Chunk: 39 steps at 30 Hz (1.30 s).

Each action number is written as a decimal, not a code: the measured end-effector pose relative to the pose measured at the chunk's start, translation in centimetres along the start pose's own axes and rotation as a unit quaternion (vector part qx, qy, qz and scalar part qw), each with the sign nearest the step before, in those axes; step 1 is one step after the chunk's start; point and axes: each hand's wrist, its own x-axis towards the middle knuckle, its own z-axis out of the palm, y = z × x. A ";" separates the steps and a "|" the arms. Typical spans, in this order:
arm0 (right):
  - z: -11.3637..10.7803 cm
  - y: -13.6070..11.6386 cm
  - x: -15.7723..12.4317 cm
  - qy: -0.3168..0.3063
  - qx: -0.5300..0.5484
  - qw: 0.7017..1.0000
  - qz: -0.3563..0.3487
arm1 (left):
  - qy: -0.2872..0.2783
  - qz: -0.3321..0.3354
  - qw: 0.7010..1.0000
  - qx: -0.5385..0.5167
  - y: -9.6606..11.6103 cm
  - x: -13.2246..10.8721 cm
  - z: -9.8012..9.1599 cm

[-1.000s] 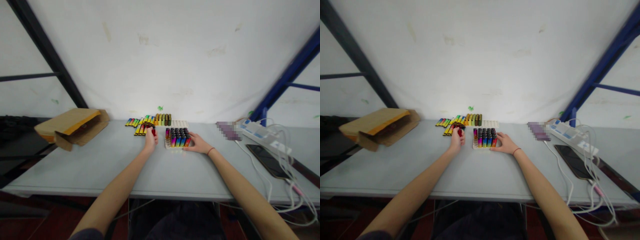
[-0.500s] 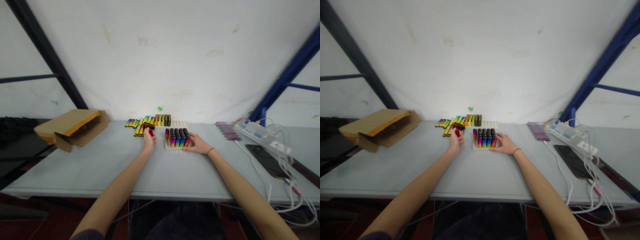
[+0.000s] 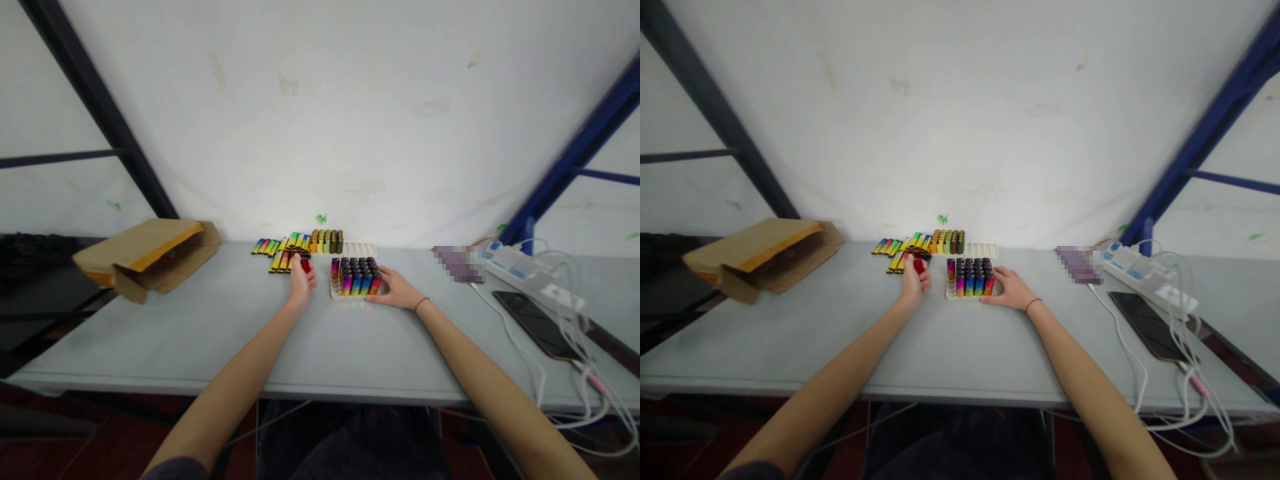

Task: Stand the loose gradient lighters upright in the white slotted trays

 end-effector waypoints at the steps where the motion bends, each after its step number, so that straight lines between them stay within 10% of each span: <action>1: 0.0 0.0 0.0 -0.002 -0.001 1.000 0.002 | -0.010 0.016 1.000 0.018 -0.1 0.0 0.0; 10: 0.2 0.4 -0.1 0.001 -0.001 1.000 -0.002 | -0.111 0.311 0.907 0.260 -1.1 -0.1 -0.4; 34: 0.1 0.2 0.0 -0.007 -0.012 1.000 0.008 | -0.138 0.376 0.824 0.402 -1.6 0.8 -1.3; 39: 0.2 0.3 -0.1 -0.006 -0.013 1.000 0.008 | 0.009 0.402 0.742 0.536 0.1 1.7 -2.7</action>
